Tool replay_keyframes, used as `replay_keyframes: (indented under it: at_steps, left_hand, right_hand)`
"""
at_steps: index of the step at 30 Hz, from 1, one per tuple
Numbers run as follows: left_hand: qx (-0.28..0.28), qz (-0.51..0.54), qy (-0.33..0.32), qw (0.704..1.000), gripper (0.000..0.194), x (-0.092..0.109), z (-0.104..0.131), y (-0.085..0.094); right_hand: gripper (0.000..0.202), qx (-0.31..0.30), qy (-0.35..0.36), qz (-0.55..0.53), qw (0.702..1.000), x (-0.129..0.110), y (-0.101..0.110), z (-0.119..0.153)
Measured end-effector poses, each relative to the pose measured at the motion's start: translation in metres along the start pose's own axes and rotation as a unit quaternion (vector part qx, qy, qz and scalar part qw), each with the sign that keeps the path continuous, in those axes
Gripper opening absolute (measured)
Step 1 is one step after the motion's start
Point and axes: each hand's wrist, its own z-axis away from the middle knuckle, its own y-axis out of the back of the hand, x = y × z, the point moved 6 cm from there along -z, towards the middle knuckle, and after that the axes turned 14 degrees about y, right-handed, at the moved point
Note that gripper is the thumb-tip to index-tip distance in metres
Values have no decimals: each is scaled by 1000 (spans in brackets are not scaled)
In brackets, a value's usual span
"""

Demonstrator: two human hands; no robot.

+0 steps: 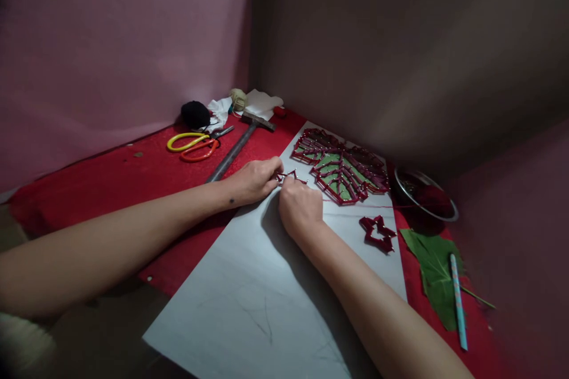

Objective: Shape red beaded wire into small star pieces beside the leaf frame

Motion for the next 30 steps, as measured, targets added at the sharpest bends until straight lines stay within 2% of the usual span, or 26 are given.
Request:
replay_keyframes:
  at_steps: [3, 6, 13, 19, 25, 27, 30]
  left_hand:
    - [0, 28, -16, 999, 21, 1, 1, 0]
    - [-3, 39, -44, 998, 20, 3, 1, 0]
    - [-35, -13, -51, 998, 24, 4, 0, -5]
    - [-51, -64, -93, 992, 24, 8, 4, -7]
    - [-39, -26, -114, 992, 26, 7, 4, -4]
    - [-47, -32, -115, 992, 27, 7, 5, -5]
    - [-50, -47, -113, 991, 29, 7, 5, -5]
  right_hand:
    - [30, 59, 8, -13, 998, -1, -7, 13]
    - [31, 84, 21, -14, 996, -2, -12, 18]
    - [36, 61, 7, -14, 998, -4, -12, 18]
    - [31, 27, 18, -39, 999, -3, -11, 15]
    - [35, 20, 54, -29, 998, -5, -13, 20]
    - [37, 30, 63, -27, 997, -5, -14, 25]
    - [35, 84, 42, -61, 994, 2, -15, 34]
